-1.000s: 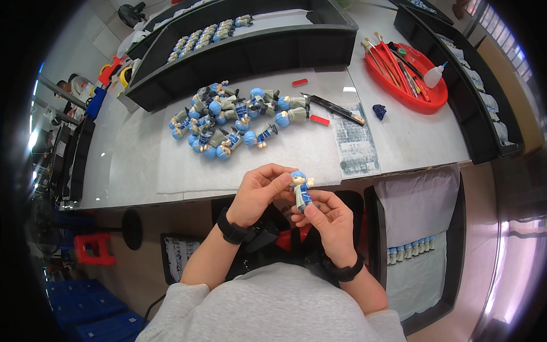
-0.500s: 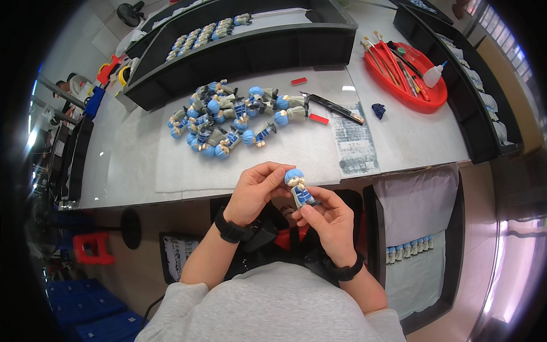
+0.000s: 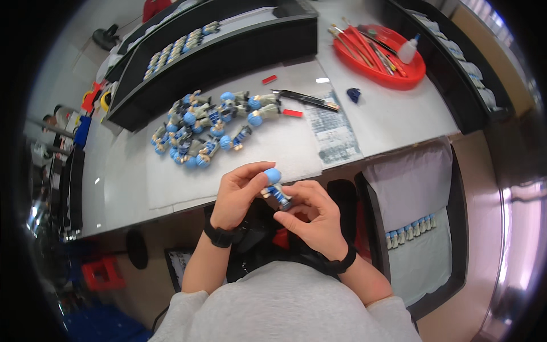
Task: The worker is assembling small plastic figurines by attaching heads to bodies and arranging them in a tray.
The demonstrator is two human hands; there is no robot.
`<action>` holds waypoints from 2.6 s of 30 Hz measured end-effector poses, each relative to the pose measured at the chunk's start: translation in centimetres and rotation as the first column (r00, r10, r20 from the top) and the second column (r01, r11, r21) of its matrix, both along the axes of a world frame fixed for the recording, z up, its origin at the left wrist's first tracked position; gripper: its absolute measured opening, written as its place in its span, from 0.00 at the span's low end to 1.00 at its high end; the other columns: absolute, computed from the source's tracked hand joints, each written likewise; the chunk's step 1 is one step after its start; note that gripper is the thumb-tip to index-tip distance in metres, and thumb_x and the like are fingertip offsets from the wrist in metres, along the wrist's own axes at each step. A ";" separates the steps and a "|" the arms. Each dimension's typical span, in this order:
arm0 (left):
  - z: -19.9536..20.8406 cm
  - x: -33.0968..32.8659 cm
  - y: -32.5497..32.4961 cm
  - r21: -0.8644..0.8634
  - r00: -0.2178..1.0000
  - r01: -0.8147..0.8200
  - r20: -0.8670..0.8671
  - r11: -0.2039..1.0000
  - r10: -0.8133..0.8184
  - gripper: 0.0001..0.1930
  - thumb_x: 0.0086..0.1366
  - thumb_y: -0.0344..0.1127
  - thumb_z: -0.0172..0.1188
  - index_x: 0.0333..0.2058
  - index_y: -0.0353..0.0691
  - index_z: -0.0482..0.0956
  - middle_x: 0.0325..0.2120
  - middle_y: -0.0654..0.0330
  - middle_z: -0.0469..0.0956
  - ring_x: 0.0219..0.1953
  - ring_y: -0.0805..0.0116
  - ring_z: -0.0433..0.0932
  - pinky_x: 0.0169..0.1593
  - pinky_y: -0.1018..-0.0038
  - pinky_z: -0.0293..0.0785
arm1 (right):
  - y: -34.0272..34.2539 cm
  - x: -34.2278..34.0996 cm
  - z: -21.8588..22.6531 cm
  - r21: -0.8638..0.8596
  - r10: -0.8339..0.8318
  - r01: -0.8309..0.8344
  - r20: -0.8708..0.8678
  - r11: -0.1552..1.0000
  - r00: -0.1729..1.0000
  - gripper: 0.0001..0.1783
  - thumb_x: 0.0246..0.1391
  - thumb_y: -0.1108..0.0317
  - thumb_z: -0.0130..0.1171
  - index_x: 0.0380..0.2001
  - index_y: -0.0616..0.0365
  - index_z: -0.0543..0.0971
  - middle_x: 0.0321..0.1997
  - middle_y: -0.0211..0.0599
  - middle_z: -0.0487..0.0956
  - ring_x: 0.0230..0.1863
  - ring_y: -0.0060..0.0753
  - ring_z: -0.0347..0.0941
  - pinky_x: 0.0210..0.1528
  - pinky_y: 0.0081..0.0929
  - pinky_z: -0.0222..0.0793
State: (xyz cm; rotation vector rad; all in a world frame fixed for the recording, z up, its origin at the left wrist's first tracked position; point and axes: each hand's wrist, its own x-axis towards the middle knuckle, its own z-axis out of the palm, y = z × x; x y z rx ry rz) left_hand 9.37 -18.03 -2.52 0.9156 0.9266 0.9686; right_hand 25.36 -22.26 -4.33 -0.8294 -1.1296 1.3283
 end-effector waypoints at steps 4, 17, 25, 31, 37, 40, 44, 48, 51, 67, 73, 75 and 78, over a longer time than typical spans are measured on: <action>-0.5 2.2 0.4 0.178 0.990 0.136 0.017 0.975 -0.141 0.13 0.57 0.22 0.51 0.43 0.28 0.71 0.40 0.52 0.73 0.42 0.69 0.72 0.45 0.76 0.69 | 0.2 3.5 -0.5 -0.371 0.060 -0.159 -0.266 0.915 0.962 0.15 0.53 0.70 0.52 0.44 0.64 0.70 0.36 0.34 0.75 0.32 0.20 0.71 0.33 0.16 0.70; -1.9 5.9 1.3 0.499 0.820 0.002 -0.497 0.867 0.285 0.12 0.57 0.23 0.51 0.42 0.33 0.72 0.37 0.61 0.73 0.34 0.78 0.69 0.40 0.84 0.65 | -4.9 31.2 -10.4 0.140 -0.603 0.897 0.781 0.419 0.160 0.11 0.46 0.67 0.56 0.33 0.62 0.77 0.27 0.43 0.78 0.28 0.31 0.76 0.32 0.24 0.69; -1.6 5.8 1.5 0.543 0.770 0.021 -0.544 0.839 0.333 0.11 0.57 0.21 0.51 0.40 0.32 0.72 0.39 0.59 0.72 0.35 0.77 0.69 0.41 0.83 0.65 | -8.7 43.6 -22.7 0.162 -0.292 0.945 0.954 0.284 -0.076 0.10 0.38 0.68 0.58 0.28 0.58 0.78 0.28 0.45 0.77 0.33 0.44 0.74 0.38 0.34 0.69; -1.7 6.1 1.7 0.543 0.854 0.053 -0.459 0.838 0.244 0.09 0.53 0.20 0.52 0.35 0.32 0.73 0.37 0.56 0.72 0.37 0.71 0.71 0.40 0.79 0.68 | -8.9 46.7 -26.8 0.113 -0.071 0.863 0.993 0.493 -0.090 0.16 0.42 0.63 0.52 0.34 0.61 0.76 0.40 0.48 0.75 0.44 0.46 0.70 0.47 0.37 0.64; 2.9 4.7 3.7 0.552 0.707 0.437 -0.699 0.711 0.108 0.08 0.50 0.23 0.58 0.32 0.32 0.75 0.32 0.54 0.75 0.35 0.64 0.74 0.40 0.76 0.69 | -10.9 49.2 -26.9 0.188 -0.216 0.890 0.971 0.416 -0.105 0.27 0.47 0.58 0.54 0.48 0.64 0.68 0.48 0.51 0.71 0.50 0.45 0.66 0.53 0.33 0.59; 4.6 2.5 6.4 0.600 0.405 0.511 -0.800 0.616 0.443 0.07 0.49 0.29 0.60 0.28 0.33 0.76 0.26 0.54 0.74 0.31 0.61 0.72 0.35 0.70 0.68 | -8.0 45.6 -23.4 0.241 -0.491 0.897 0.871 0.371 -0.031 0.24 0.49 0.60 0.54 0.48 0.63 0.68 0.47 0.47 0.72 0.49 0.40 0.68 0.51 0.29 0.61; 5.1 1.2 9.2 0.443 -0.086 0.590 -0.797 0.675 0.598 0.14 0.45 0.41 0.63 0.21 0.34 0.77 0.24 0.54 0.70 0.31 0.57 0.68 0.35 0.66 0.64 | -3.9 35.5 -14.7 0.089 -0.755 0.903 0.586 0.420 0.294 0.17 0.52 0.66 0.53 0.45 0.60 0.70 0.40 0.36 0.74 0.39 0.24 0.71 0.39 0.20 0.66; 2.7 0.8 10.3 0.420 -0.172 0.616 -0.754 0.666 0.634 0.13 0.43 0.41 0.64 0.19 0.35 0.77 0.28 0.54 0.70 0.35 0.56 0.66 0.37 0.66 0.63 | -1.1 26.0 -8.5 0.089 -0.739 0.791 0.432 0.606 0.517 0.12 0.53 0.70 0.51 0.41 0.62 0.72 0.36 0.33 0.75 0.33 0.19 0.70 0.32 0.15 0.66; 4.0 0.5 9.0 0.589 -0.007 0.559 -0.701 0.584 0.713 0.10 0.41 0.36 0.64 0.20 0.35 0.75 0.30 0.57 0.68 0.37 0.58 0.64 0.38 0.67 0.61 | -0.2 20.9 -5.6 0.144 -0.706 0.706 0.334 0.693 0.625 0.10 0.53 0.73 0.50 0.39 0.63 0.72 0.34 0.35 0.75 0.31 0.20 0.71 0.32 0.16 0.66; -0.4 1.4 -0.1 0.304 0.998 0.013 0.049 0.953 -0.029 0.22 0.47 0.16 0.59 0.43 0.29 0.65 0.43 0.50 0.70 0.45 0.67 0.71 0.49 0.73 0.69 | 0.3 3.1 1.1 -0.263 0.190 -0.242 -0.209 0.934 0.959 0.22 0.51 0.72 0.54 0.49 0.67 0.66 0.39 0.45 0.74 0.35 0.30 0.74 0.37 0.22 0.72; -1.4 0.2 -0.4 0.103 0.983 0.032 0.179 0.994 -0.050 0.21 0.55 0.20 0.53 0.48 0.28 0.63 0.47 0.45 0.67 0.49 0.65 0.69 0.51 0.73 0.67 | -0.1 2.5 0.8 -0.272 0.175 -0.228 -0.205 0.935 0.963 0.21 0.51 0.73 0.53 0.49 0.67 0.66 0.38 0.43 0.74 0.36 0.30 0.74 0.36 0.21 0.72; -0.9 0.4 -0.5 0.020 0.962 0.033 0.271 0.999 -0.037 0.19 0.55 0.20 0.52 0.47 0.28 0.64 0.46 0.46 0.68 0.48 0.65 0.70 0.51 0.73 0.67 | -0.2 2.5 0.5 -0.270 0.163 -0.216 -0.206 0.938 0.965 0.21 0.51 0.74 0.53 0.49 0.67 0.66 0.39 0.43 0.74 0.36 0.29 0.74 0.37 0.21 0.72; -0.4 1.2 -0.3 0.003 0.975 0.051 0.215 0.999 -0.050 0.15 0.56 0.20 0.50 0.44 0.28 0.66 0.45 0.47 0.70 0.46 0.65 0.71 0.49 0.73 0.68 | -0.5 2.4 0.6 -0.265 0.133 -0.180 -0.187 0.947 0.973 0.20 0.51 0.75 0.53 0.48 0.67 0.65 0.39 0.42 0.73 0.37 0.29 0.73 0.37 0.21 0.72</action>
